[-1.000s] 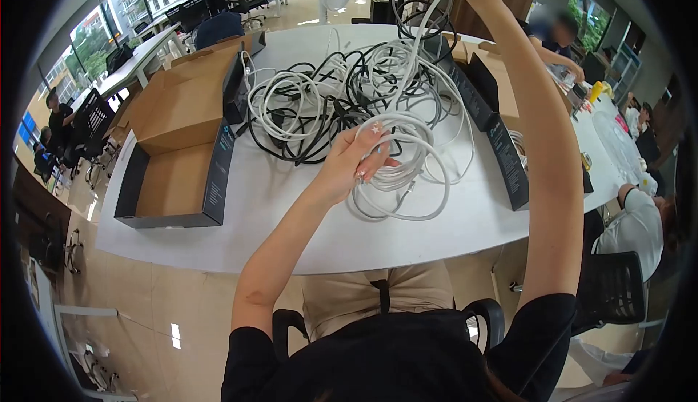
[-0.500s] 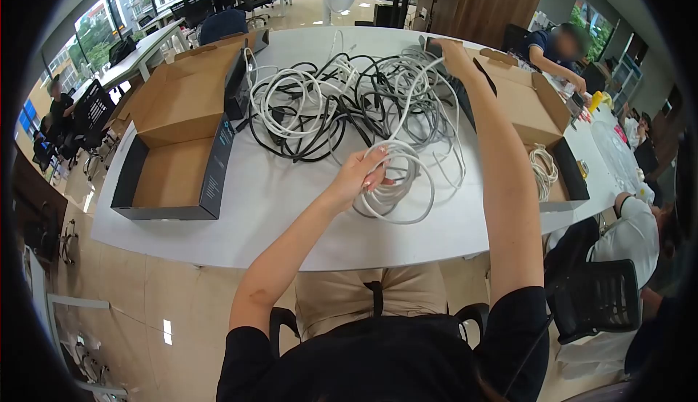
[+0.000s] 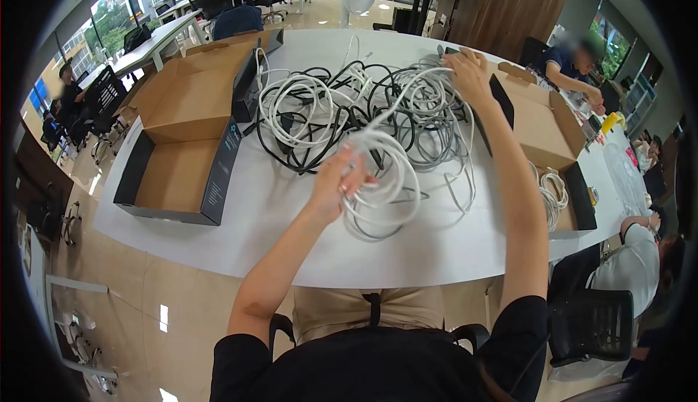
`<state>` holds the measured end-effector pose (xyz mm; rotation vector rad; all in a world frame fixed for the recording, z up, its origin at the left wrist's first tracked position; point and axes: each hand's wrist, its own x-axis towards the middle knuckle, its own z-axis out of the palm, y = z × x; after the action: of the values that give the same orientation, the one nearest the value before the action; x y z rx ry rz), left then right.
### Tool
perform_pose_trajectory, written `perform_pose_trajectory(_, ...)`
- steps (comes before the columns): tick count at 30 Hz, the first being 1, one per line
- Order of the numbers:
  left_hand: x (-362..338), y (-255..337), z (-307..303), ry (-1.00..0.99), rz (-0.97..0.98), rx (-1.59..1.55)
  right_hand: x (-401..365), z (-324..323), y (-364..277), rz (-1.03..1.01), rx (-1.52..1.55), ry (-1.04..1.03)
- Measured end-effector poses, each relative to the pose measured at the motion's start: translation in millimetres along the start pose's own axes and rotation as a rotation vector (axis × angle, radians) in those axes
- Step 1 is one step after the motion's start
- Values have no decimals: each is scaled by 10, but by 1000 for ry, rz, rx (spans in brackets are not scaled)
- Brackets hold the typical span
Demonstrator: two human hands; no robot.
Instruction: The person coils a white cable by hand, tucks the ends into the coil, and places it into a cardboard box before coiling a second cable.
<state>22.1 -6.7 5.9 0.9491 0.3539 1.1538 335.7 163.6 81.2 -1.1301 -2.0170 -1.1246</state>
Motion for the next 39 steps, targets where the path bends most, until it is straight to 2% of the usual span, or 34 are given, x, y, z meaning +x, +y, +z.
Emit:
perform_pose_trajectory(1,21,64,-38,51,57,-41,1,-116,-13,81,133,-109)
perform_pose_trajectory(2,40,120,-75,100,117,-84,7,-242,-24,254,450,-282)
perform_pose_trajectory(4,53,222,-159,123,162,-89,39,-607,-81,520,856,-440)
perform_pose_trajectory(7,52,288,-165,155,176,-27,-28,-1274,-157,488,988,-563)
perform_pose_trajectory(10,9,277,-81,134,196,88,-61,-1988,-301,633,964,-715)
perform_pose_trajectory(12,-30,235,-40,71,211,222,-157,-2294,-332,655,1055,-881)
perform_pose_trajectory(13,-37,213,-78,-56,210,240,-233,-2404,-350,666,1098,-959)
perform_pose_trajectory(16,-170,250,33,-238,124,323,-623,-2581,-487,593,1367,-997)
perform_pose_trajectory(19,-329,376,138,-453,17,349,-967,-2687,-690,695,1593,-668)
perform_pose_trajectory(22,-480,457,325,-617,-55,434,-1153,-2738,-933,843,1544,-443)
perform_pose_trajectory(26,-616,517,618,-773,-60,608,-1224,-2857,-1179,787,1609,-695)
perform_pose_trajectory(28,-709,496,698,-793,-42,658,-1190,-2875,-1295,428,1493,-789)
perform_pose_trajectory(31,-843,479,810,-658,-72,628,-1067,-3023,-1554,349,1440,-831)
perform_pose_trajectory(35,-1025,439,916,-453,10,660,-1130,-3090,-1999,625,1590,-620)
perform_pose_trajectory(38,-1145,311,1010,-324,111,685,-1181,-3023,-2213,720,1618,-405)
perform_pose_trajectory(39,-1185,249,1021,-303,116,600,-1232,-2988,-2277,794,1564,-277)
